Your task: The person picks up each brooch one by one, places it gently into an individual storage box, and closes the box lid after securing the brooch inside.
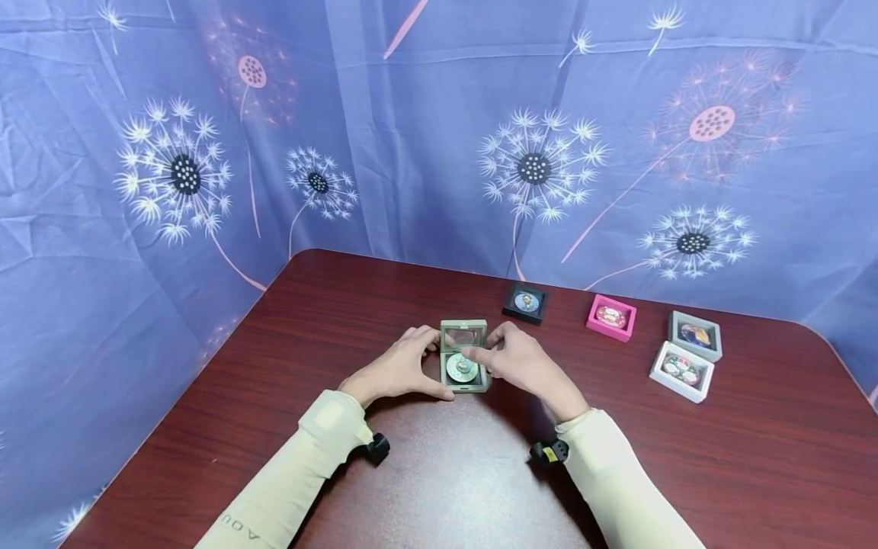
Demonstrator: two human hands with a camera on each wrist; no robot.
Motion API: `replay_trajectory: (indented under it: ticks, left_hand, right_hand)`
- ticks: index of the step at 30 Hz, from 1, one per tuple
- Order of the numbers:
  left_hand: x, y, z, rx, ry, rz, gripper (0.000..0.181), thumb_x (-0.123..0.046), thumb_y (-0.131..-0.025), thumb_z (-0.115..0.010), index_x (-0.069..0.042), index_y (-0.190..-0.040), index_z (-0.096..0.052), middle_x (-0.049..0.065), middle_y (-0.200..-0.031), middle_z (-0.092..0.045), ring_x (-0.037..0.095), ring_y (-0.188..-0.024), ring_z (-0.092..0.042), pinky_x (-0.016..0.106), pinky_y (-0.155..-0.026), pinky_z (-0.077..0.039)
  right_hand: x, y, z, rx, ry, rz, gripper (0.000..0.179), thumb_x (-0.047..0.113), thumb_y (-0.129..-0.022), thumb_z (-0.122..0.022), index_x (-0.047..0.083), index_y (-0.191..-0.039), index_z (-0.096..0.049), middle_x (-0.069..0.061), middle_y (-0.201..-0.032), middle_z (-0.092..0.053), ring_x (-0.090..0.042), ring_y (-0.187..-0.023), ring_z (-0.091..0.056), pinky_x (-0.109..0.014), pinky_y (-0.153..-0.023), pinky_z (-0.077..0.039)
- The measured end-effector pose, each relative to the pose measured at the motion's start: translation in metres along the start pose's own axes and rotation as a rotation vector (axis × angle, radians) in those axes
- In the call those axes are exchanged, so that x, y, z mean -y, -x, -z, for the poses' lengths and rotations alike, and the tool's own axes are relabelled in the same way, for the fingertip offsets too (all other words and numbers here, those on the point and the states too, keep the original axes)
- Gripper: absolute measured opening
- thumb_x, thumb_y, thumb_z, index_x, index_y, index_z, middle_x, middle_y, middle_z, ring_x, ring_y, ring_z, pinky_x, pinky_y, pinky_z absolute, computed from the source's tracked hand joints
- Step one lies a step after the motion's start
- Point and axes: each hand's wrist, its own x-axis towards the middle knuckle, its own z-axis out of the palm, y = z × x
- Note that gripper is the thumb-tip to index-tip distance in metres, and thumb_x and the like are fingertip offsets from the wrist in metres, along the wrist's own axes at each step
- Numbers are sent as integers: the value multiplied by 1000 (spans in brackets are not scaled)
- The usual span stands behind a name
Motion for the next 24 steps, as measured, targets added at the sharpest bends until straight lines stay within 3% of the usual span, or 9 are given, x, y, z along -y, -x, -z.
replay_trajectory:
  ticks: [4,11,24]
  left_hand:
    - [1,-1,-1,-6,-10,-3,76,-49,-71,-99,-21,-131,-61,-7,-119,-57,14,-118,-49,37,-100,-47]
    - [1,-2,-1,-12,0,-15,78,-46,-71,-99,-22,-134,-61,-7,-121,-58,15,-120,-49,37,-102,-47]
    - [2,-1,-2,-15,12,-21,77,-45,-71,-100,-22,-134,-62,-9,-119,-58,14,-119,-49,38,-100,-47]
  right_hand:
    - [-5,-4,1,31,-121,19,73,61,-102,-62,-5,-133,-59,-14,-107,-71,-21,-86,-75,-42,-86,-59]
    - [-8,-9,-2,39,-326,7,70,56,-109,-51,-12,-122,-64,-18,-93,-69,-22,-80,-72,-39,-81,-62]
    - [-14,-13,-5,25,-414,-3,68,51,-111,-48,-15,-119,-65,-18,-89,-69,-21,-75,-71,-39,-78,-62]
